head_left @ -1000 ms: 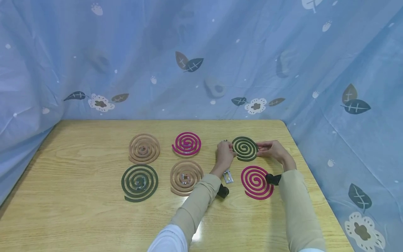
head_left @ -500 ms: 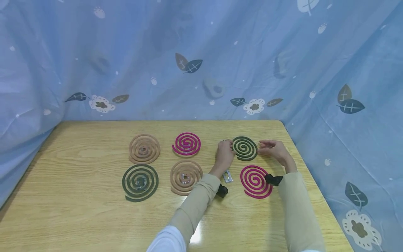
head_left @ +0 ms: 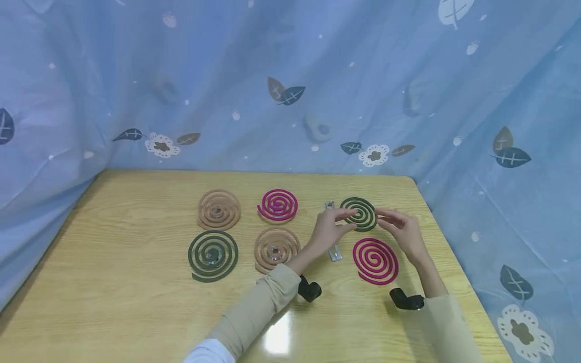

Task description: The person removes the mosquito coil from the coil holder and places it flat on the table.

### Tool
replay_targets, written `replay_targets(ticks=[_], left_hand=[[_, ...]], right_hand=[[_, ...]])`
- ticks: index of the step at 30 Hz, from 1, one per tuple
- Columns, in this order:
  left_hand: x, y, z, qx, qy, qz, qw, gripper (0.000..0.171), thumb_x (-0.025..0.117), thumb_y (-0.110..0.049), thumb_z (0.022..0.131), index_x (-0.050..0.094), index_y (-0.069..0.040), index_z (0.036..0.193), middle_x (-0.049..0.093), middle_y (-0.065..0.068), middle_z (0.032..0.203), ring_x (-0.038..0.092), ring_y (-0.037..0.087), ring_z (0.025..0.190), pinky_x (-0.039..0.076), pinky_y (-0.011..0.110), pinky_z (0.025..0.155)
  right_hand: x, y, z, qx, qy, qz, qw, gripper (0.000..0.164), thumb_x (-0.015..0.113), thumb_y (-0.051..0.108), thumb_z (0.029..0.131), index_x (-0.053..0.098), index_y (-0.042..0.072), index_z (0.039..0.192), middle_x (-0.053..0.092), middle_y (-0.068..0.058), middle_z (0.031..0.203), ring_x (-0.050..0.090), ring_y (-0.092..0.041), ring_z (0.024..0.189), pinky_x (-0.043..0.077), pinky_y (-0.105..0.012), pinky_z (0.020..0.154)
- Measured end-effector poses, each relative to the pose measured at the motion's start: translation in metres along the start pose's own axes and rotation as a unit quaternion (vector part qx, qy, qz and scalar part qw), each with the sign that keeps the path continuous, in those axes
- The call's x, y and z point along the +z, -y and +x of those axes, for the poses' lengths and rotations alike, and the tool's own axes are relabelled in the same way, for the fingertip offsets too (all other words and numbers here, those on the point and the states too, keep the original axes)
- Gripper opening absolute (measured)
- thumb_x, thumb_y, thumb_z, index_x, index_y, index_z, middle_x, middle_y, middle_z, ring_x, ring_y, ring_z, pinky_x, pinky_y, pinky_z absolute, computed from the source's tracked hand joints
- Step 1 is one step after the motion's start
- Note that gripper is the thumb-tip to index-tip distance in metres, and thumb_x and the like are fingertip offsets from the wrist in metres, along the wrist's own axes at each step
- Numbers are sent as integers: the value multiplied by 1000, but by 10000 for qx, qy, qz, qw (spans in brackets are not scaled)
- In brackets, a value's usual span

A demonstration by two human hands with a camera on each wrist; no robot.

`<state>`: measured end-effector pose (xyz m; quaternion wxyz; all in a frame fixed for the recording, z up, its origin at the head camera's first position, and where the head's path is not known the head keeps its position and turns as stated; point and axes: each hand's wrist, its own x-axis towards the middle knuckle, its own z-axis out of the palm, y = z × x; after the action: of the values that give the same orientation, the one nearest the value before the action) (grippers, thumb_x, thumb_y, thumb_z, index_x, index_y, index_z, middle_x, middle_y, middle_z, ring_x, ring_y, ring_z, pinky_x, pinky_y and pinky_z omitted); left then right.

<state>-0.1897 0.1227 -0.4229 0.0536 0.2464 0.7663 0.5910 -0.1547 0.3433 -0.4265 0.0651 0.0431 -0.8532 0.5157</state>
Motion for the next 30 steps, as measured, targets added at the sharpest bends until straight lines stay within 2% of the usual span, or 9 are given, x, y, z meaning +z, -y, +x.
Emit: replay_targets(ticks=[6,11,14,18,21,25,30], left_hand=[[-22,-5,-31,-54,102,-498,9987,34,69,-10,88,65,-5,122,65,6,123,59,19,115,50,33,98],[-35,-4,-54,-110,75,-834,9964,35,70,-5,86,65,-1,121,65,9,122,60,23,115,49,37,99],[-44,-1,-66,-227,-17,-931,9954,35,70,-2,85,65,0,119,65,11,121,60,24,115,50,36,97],[-57,6,-79,-255,-72,-848,9960,34,70,-3,86,65,1,119,65,13,121,59,29,114,51,38,96],[-69,12,-87,-191,-123,-788,9966,34,69,0,85,65,3,119,65,16,120,60,34,112,51,38,95],[-89,21,-101,-218,-301,-801,9961,34,70,5,83,65,6,116,65,19,117,61,40,105,54,35,91],[-113,30,-118,-394,-606,-740,9946,37,70,8,80,65,5,117,64,21,117,61,39,104,54,35,90]], right_hand=[[28,21,-25,-329,128,483,9982,34,61,7,94,57,-8,125,65,2,121,60,-4,107,49,-13,89],[50,28,-47,-273,268,735,9966,33,62,4,92,59,-7,123,69,6,112,63,-4,101,53,-14,80],[65,29,-53,-379,394,881,9946,32,62,1,91,60,-7,122,69,4,112,63,-5,101,53,-15,82],[82,29,-57,-624,649,1084,9900,32,63,-3,89,60,-10,120,67,-11,117,63,-8,105,53,-18,85],[91,30,-60,-670,909,1318,9848,32,62,-4,90,59,-11,121,63,-17,122,62,-11,108,52,-20,90],[101,30,-61,-577,1187,1701,9765,32,60,-4,91,57,-11,122,62,-13,125,61,-12,109,50,-21,94],[112,29,-55,-426,1376,1884,9715,35,61,-5,89,56,-12,124,60,-17,127,61,-12,110,51,-22,93]])
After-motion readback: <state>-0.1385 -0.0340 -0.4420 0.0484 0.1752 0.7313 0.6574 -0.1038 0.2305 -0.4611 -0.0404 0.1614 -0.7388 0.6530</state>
